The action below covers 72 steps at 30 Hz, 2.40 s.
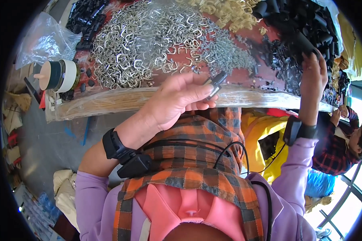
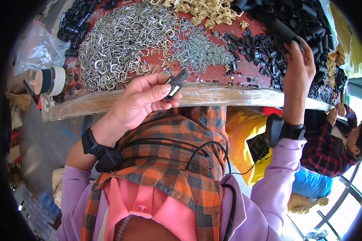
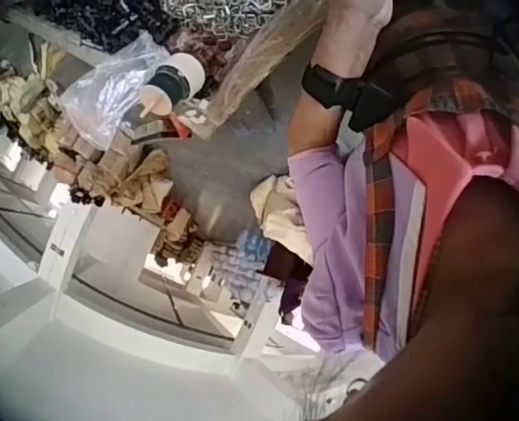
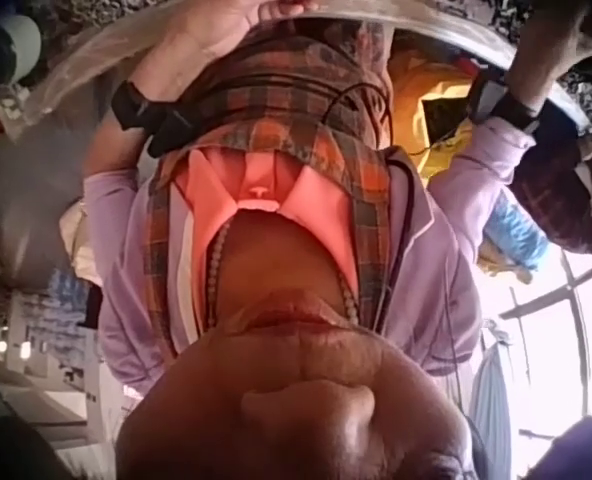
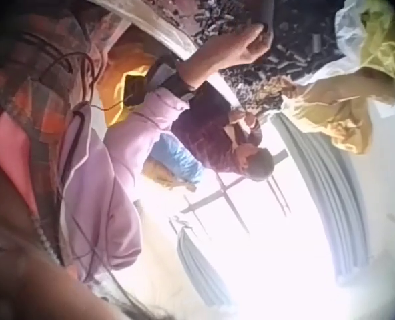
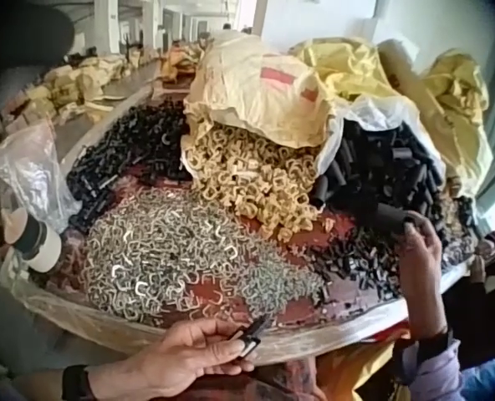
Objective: The person picks up a black plastic component and a metal clip, then presses the clip into the component. They then slide a black plastic sleeve over the assembly and place the finished unit into a yellow bag.
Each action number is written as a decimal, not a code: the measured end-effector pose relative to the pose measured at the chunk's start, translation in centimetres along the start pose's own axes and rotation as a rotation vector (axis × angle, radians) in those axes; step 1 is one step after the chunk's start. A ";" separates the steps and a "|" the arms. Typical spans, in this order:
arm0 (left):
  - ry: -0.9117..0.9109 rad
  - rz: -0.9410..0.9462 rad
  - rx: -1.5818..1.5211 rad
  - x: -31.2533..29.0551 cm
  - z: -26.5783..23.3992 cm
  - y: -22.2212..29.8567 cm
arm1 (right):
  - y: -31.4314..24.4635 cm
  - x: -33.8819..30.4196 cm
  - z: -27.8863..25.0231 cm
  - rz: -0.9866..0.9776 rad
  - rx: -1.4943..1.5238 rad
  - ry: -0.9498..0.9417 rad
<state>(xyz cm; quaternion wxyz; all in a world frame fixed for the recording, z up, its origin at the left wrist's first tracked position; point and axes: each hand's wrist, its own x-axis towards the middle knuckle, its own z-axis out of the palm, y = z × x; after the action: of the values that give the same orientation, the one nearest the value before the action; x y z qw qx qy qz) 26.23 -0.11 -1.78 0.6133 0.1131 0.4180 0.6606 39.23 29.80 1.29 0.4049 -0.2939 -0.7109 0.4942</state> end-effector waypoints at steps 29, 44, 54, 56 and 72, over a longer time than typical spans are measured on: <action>0.059 -0.047 0.207 0.8 0.7 0.4 | -3.9 -12.4 9.0 0.203 -0.173 -0.782; 0.041 -0.040 0.124 -0.4 2.9 -0.2 | -5.1 -12.6 7.1 -0.257 0.155 -1.108; 0.078 -0.101 0.158 -0.9 3.6 0.1 | -3.8 -12.3 1.1 -0.139 -0.238 -0.745; 0.090 -0.079 0.144 -0.7 2.8 0.2 | -1.9 -12.5 -3.0 -0.025 -0.288 -0.509; 0.166 0.012 0.198 3.5 3.3 1.4 | 4.0 -17.9 -15.9 0.388 -0.517 0.011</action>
<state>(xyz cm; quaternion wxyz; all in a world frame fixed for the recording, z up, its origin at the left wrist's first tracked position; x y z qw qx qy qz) 26.68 4.57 -0.05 0.5585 0.1204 0.5299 0.6267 62.06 23.87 -4.63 0.2188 -0.5198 -0.7414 0.3637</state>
